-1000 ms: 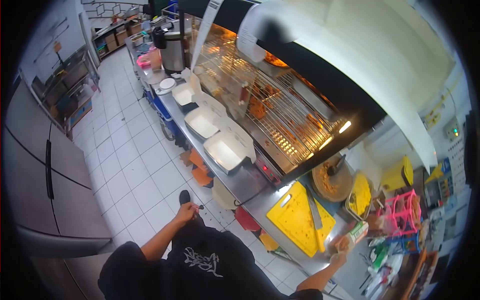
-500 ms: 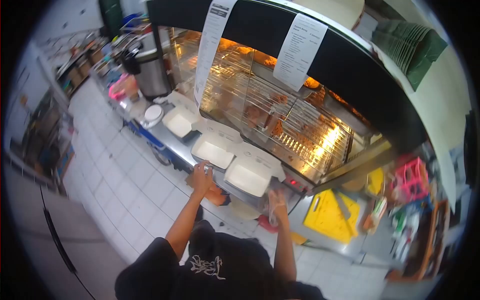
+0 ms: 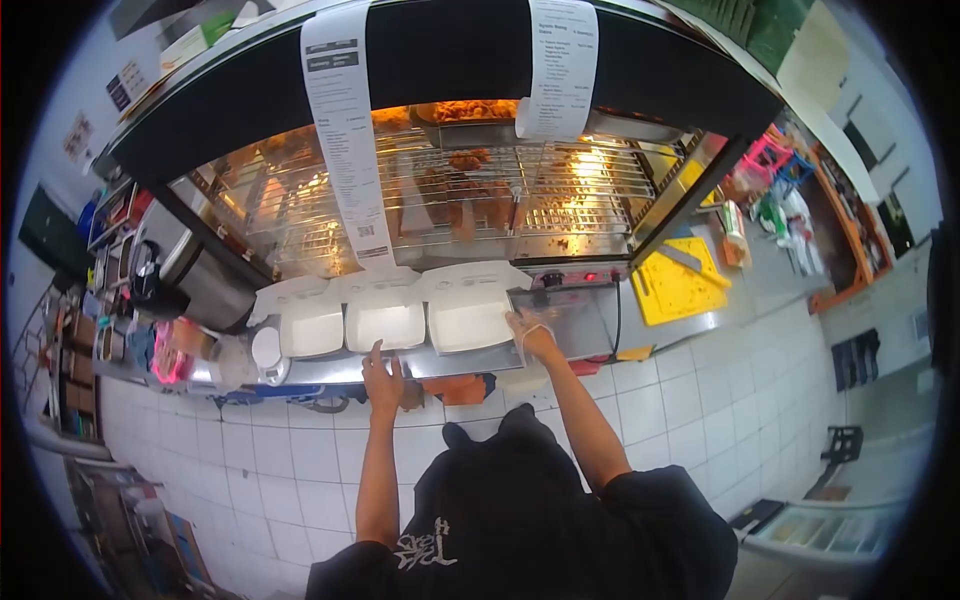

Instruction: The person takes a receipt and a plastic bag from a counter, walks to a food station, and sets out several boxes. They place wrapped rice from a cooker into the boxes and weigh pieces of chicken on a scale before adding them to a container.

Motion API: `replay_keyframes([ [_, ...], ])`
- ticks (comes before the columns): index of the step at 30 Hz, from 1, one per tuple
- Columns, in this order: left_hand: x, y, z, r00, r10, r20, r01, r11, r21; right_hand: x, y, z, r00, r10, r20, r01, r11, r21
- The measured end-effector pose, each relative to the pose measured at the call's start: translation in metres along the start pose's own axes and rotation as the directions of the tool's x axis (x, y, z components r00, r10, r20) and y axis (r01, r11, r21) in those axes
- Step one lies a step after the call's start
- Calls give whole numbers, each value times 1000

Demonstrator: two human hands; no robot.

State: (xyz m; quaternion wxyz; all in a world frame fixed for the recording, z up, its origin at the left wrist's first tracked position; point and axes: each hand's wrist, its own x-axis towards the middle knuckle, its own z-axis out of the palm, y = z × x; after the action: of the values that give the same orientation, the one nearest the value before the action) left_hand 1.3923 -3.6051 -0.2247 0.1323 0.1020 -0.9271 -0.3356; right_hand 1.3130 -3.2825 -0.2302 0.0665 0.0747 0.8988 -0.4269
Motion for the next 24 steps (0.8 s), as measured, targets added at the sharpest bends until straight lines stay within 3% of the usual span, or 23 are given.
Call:
replay_keyframes([
  [2,-2,4,-13,994,-105,16,106,991,-81,-13,-18,-17,986,-34,-161,5,984,-176],
  [3,-1,19,-23,997,-66,-40,56,977,-204,-15,-23,-24,985,-24,-173,-5,986,-168],
  [4,3,36,-33,998,-56,-34,48,978,-204,-16,-24,-31,959,-24,-282,39,998,49],
  [5,12,58,-42,1000,23,9,-19,946,-323,-17,-29,-39,923,-3,-384,109,961,255],
  [6,22,84,-53,994,102,43,-73,895,-440,-21,-55,-64,899,-151,-411,201,976,82],
  [7,33,124,-69,972,234,-24,-220,868,-445,-25,-87,-93,863,-297,-408,284,954,-94],
  [8,48,169,-87,928,361,-93,-363,821,-440,-23,-106,-105,855,-191,-482,337,911,237],
  [9,65,207,-101,863,484,-142,-496,764,-412,-21,-124,-114,853,-67,-518,383,754,533],
  [10,81,240,-109,828,524,-199,-553,703,-448,-25,-146,-127,855,-68,-515,381,756,533],
  [12,110,304,-125,737,594,-322,-675,629,-385,-33,-183,-147,579,-462,-671,607,794,-23],
  [13,124,325,-126,676,637,-370,-736,598,-316,-29,-192,-141,578,-467,-669,609,793,-28],
  [15,148,349,-116,650,668,-362,-759,589,-276,-17,-214,-126,859,-293,-420,290,954,-73],
  [16,154,357,-114,625,700,-344,-779,581,-234,5,-205,-114,853,-301,-426,299,951,-74],
  [17,154,363,-114,617,704,-352,-786,576,-227,36,-184,-95,786,-419,-455,422,901,-100],
  [18,152,366,-114,736,631,-246,-665,604,-440,56,-175,-85,704,-526,-478,536,835,-129],
  [19,150,369,-115,822,558,-110,-495,608,-621,17,-208,-104,690,-482,-540,471,865,-170],
  [20,147,371,-117,823,556,-116,-499,609,-617,18,-208,-106,687,-487,-539,478,862,-169],
  [22,138,373,-125,863,498,85,-279,610,-742,18,-205,-108,681,-474,-559,592,805,38],
  [23,139,372,-125,869,488,79,-277,614,-739,17,-202,-111,684,-480,-549,597,802,42],
  [24,139,370,-123,866,490,103,-255,608,-752,17,-196,-117,708,-497,-502,448,865,-226],
])
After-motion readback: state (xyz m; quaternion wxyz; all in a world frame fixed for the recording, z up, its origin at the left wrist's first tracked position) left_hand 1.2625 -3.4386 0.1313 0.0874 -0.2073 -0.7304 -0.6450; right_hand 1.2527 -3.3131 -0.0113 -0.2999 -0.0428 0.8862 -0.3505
